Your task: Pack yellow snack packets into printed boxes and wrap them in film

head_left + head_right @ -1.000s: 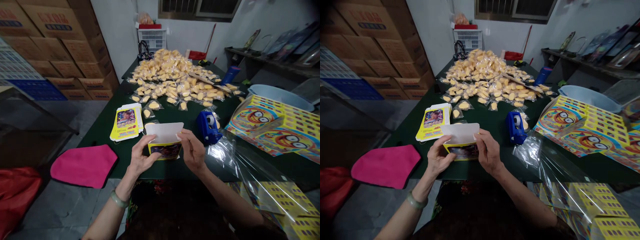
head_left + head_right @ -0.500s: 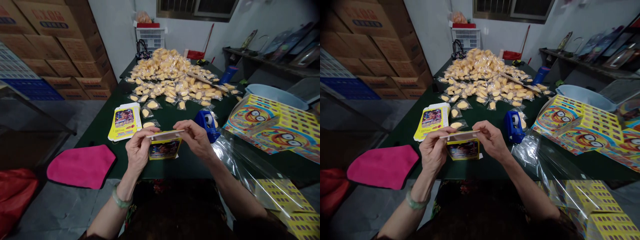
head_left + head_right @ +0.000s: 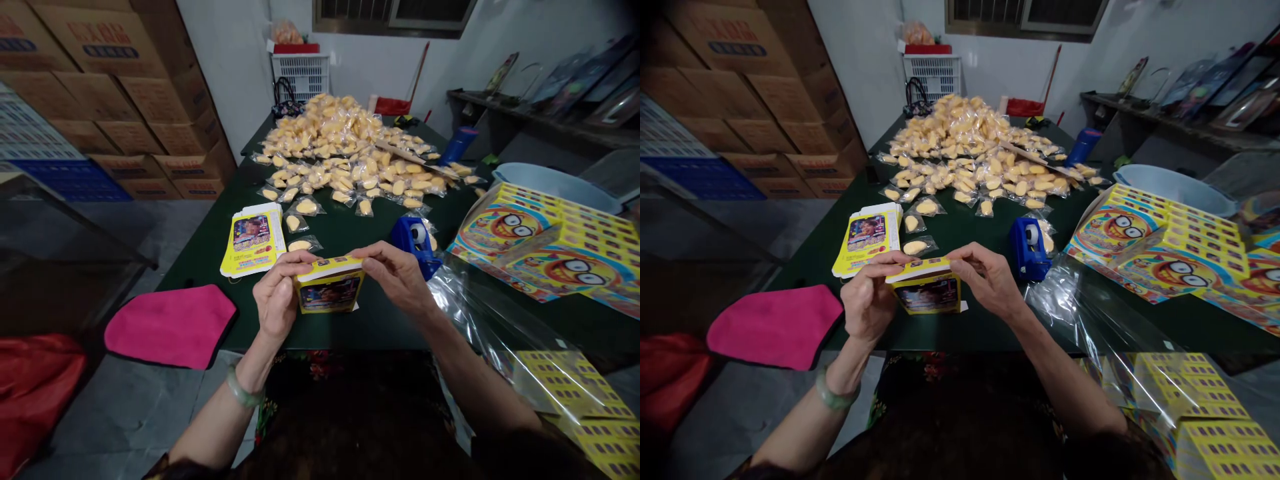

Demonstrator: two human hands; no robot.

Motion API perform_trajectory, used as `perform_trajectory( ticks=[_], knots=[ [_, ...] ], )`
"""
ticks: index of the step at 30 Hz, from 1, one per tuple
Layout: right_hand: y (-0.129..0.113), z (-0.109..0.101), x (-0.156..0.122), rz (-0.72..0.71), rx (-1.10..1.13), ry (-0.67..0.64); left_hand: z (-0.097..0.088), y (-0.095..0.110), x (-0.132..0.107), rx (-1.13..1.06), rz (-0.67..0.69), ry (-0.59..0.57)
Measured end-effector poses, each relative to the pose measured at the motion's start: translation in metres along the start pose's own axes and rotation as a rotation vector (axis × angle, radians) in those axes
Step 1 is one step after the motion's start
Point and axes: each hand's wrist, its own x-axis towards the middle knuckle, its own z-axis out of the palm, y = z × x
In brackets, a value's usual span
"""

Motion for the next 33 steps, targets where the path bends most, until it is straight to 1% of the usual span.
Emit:
perform_trajectory(
  ticks=[3,6,9,12,15,17,20,23,29,33],
  knots=[
    [0.001,0.003,-0.002,-0.021,-0.036,0.014,-0.001,0.01,0.007,0.178,0.015,-0.018],
    [0.001,0.005,-0.005,-0.064,-0.091,0.044,-0.006,0.024,0.017,0.305,-0.031,-0.121],
    [0.001,0.01,-0.007,-0.155,-0.197,0.074,-0.014,0.033,0.027,0.368,-0.095,-0.257],
    [0.004,0.015,-0.009,-0.229,-0.276,0.133,-0.021,0.034,0.032,0.338,-0.128,-0.331],
    [0.014,0.02,-0.012,-0.312,-0.262,0.192,-0.023,0.027,0.028,0.249,-0.165,-0.317],
    [0.023,0.023,-0.015,-0.379,-0.23,0.229,-0.023,0.02,0.022,0.179,-0.162,-0.29],
    [0.034,0.027,-0.017,-0.47,-0.225,0.276,-0.02,0.01,0.01,0.109,-0.117,-0.251],
    [0.039,0.031,-0.019,-0.541,-0.267,0.294,-0.017,0.004,0.003,0.066,-0.037,-0.216],
    [0.042,0.037,-0.02,-0.568,-0.259,0.32,-0.005,0.005,0.004,0.188,0.124,-0.145],
    [0.047,0.041,-0.02,-0.542,-0.283,0.354,-0.002,0.005,0.006,0.278,0.181,-0.142]
  ],
)
